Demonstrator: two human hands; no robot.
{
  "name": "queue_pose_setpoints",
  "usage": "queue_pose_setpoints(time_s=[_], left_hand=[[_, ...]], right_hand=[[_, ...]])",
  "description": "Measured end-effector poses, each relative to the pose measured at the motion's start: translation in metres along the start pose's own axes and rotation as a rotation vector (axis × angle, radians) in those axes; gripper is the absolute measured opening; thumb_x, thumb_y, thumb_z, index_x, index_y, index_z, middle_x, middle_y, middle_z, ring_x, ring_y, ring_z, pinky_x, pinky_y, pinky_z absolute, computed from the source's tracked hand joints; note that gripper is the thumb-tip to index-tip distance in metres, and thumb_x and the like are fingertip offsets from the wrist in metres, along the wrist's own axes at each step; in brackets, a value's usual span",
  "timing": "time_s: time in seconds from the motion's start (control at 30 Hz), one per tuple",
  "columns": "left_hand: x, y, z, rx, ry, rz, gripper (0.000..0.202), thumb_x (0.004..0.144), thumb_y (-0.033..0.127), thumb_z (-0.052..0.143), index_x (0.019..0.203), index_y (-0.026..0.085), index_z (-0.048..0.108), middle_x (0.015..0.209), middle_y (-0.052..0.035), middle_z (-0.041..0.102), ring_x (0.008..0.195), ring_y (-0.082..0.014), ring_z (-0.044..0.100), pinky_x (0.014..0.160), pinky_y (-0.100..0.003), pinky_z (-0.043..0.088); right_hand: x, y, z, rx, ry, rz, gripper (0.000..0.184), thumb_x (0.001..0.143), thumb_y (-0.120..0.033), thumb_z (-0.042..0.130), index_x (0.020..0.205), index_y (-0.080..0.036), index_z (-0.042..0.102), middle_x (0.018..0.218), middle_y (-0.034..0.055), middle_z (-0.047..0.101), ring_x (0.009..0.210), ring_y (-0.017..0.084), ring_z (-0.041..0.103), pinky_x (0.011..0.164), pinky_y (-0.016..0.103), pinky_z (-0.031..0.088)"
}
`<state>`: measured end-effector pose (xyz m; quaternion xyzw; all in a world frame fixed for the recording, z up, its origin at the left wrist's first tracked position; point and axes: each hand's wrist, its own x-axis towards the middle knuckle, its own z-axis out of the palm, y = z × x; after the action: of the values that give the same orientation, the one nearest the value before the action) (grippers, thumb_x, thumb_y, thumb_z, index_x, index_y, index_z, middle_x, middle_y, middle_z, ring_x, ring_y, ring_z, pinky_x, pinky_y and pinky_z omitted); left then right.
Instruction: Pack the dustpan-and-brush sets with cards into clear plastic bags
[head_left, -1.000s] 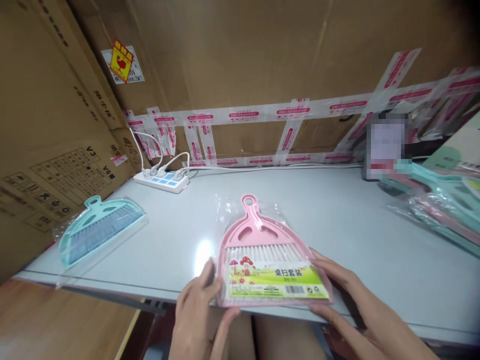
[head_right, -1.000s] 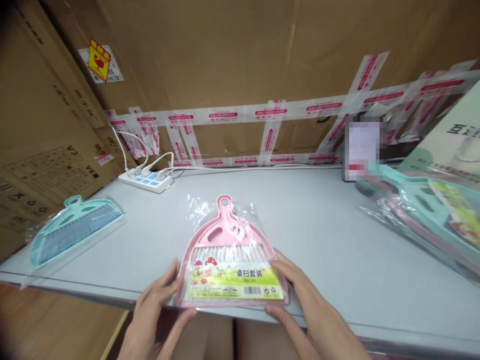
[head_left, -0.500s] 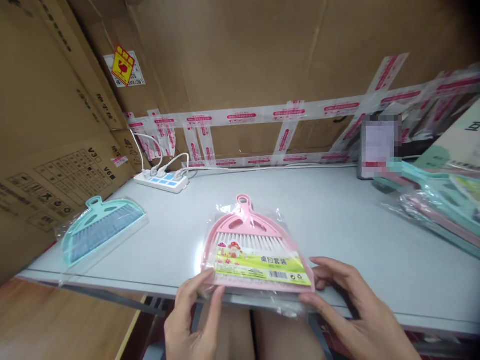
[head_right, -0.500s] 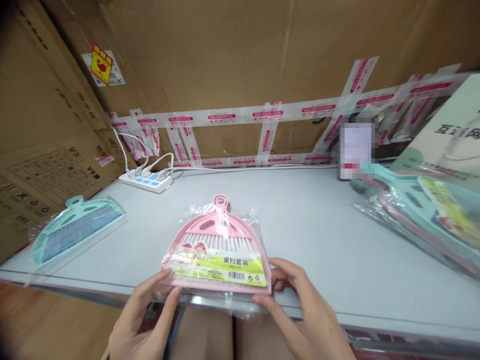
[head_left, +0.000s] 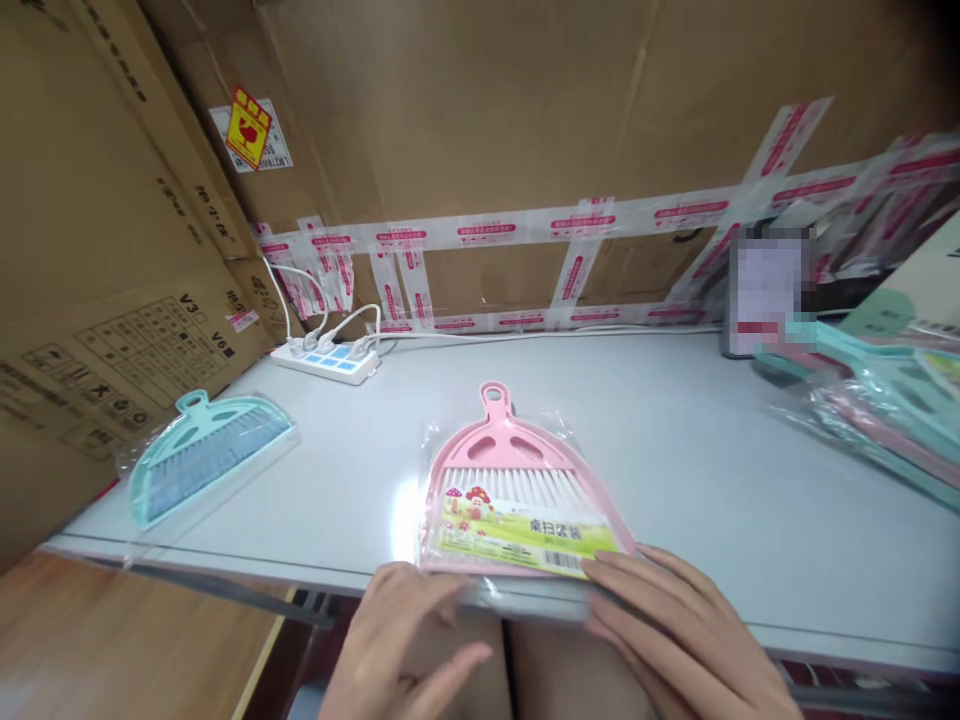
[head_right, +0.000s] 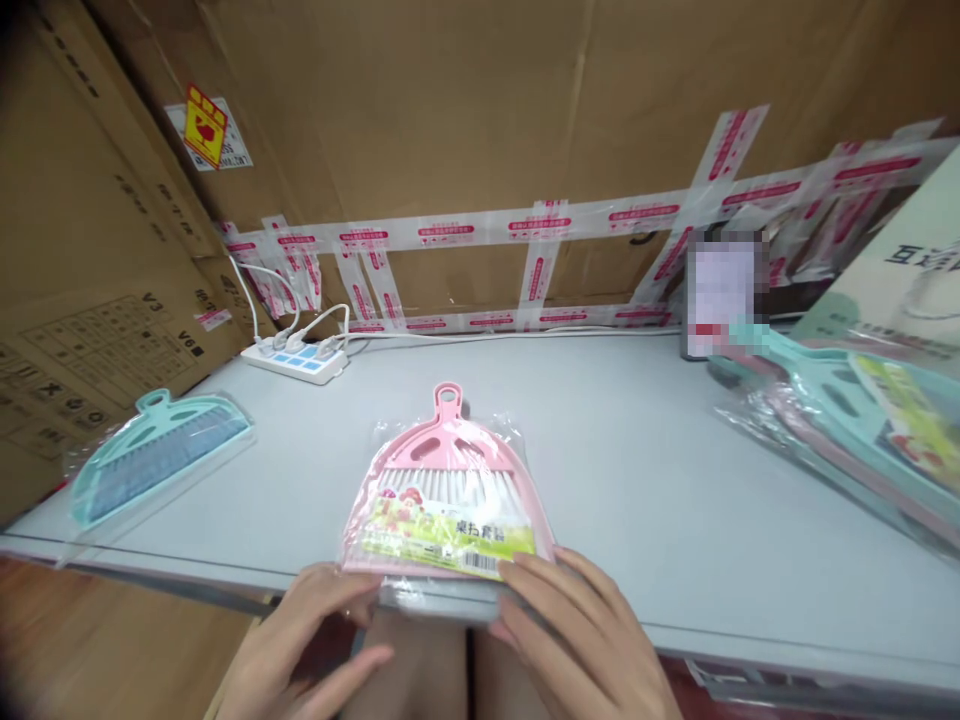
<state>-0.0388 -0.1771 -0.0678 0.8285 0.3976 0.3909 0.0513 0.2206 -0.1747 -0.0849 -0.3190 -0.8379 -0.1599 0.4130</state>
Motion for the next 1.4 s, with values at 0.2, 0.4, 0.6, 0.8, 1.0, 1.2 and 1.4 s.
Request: queue_pose_setpoints(time_s=[0.2, 0.4, 0.6, 0.8, 1.0, 1.2, 1.4], left_hand=[[-0.002, -0.009, -0.004, 0.215, 0.118, 0.108, 0.016, 0.077, 0.005, 0.06, 0.084, 0.019, 0.062, 0.087, -0.0073, 0.058, 0.081, -0.0165, 0.057, 0.067, -0.027, 0.048], [0.01, -0.008, 0.007, 0.139, 0.126, 0.048, 0.019, 0.079, 0.002, 0.054, 0.085, 0.02, 0.054, 0.076, 0.0001, 0.064, 0.08, -0.0158, 0.059, 0.083, -0.035, 0.04], [0.007, -0.003, 0.03, 0.256, 0.356, -0.333, 0.012, 0.083, 0.025, 0.059, 0.08, 0.021, 0.049, 0.066, 0.0019, 0.054, 0.064, -0.0149, 0.053, 0.067, -0.032, 0.043], [0.008, -0.009, 0.037, 0.359, 0.357, -0.367, 0.032, 0.081, 0.027, 0.06, 0.107, 0.017, 0.045, 0.066, 0.0038, 0.05, 0.057, -0.0138, 0.052, 0.068, -0.035, 0.045], [0.011, -0.008, 0.041, 0.391, 0.453, -0.288, 0.028, 0.084, 0.02, 0.057, 0.11, 0.015, 0.047, 0.066, 0.0036, 0.05, 0.056, -0.0117, 0.049, 0.073, -0.035, 0.044], [0.014, -0.004, 0.04, 0.391, 0.407, -0.312, 0.026, 0.088, 0.023, 0.052, 0.113, 0.015, 0.048, 0.068, 0.0019, 0.053, 0.06, -0.0133, 0.052, 0.076, -0.035, 0.042], [0.005, 0.0, 0.027, 0.097, 0.414, -0.337, 0.015, 0.084, 0.026, 0.057, 0.099, 0.021, 0.058, 0.068, 0.0014, 0.056, 0.061, -0.0131, 0.053, 0.066, -0.03, 0.043]], right_hand=[[0.008, 0.001, 0.002, 0.045, 0.08, 0.026, 0.02, 0.081, -0.002, 0.052, 0.094, -0.015, 0.06, 0.089, 0.01, 0.07, 0.088, 0.017, 0.066, 0.081, 0.032, 0.054], [0.004, -0.002, 0.009, -0.04, 0.022, 0.348, 0.008, 0.088, -0.017, 0.052, 0.092, -0.018, 0.059, 0.094, 0.0087, 0.061, 0.086, 0.017, 0.061, 0.076, 0.03, 0.051], [0.009, 0.002, 0.015, -0.042, -0.084, 0.648, 0.018, 0.093, -0.037, 0.045, 0.09, -0.02, 0.053, 0.084, 0.0044, 0.056, 0.076, 0.016, 0.058, 0.065, 0.029, 0.048], [0.009, 0.004, 0.016, -0.029, -0.153, 0.676, 0.016, 0.093, -0.037, 0.045, 0.09, -0.022, 0.052, 0.079, 0.0007, 0.058, 0.068, 0.014, 0.057, 0.057, 0.025, 0.046], [0.009, 0.003, 0.017, -0.021, -0.178, 0.672, 0.018, 0.093, -0.037, 0.044, 0.089, -0.022, 0.053, 0.079, 0.0011, 0.059, 0.068, 0.014, 0.057, 0.059, 0.025, 0.046], [0.007, 0.004, 0.019, -0.039, -0.136, 0.627, 0.018, 0.092, -0.036, 0.046, 0.09, -0.021, 0.054, 0.079, 0.0029, 0.058, 0.068, 0.015, 0.057, 0.059, 0.026, 0.045], [0.006, -0.002, 0.012, -0.052, -0.003, 0.538, 0.017, 0.088, -0.032, 0.052, 0.097, -0.02, 0.059, 0.1, 0.0087, 0.054, 0.09, 0.02, 0.055, 0.07, 0.03, 0.045]])
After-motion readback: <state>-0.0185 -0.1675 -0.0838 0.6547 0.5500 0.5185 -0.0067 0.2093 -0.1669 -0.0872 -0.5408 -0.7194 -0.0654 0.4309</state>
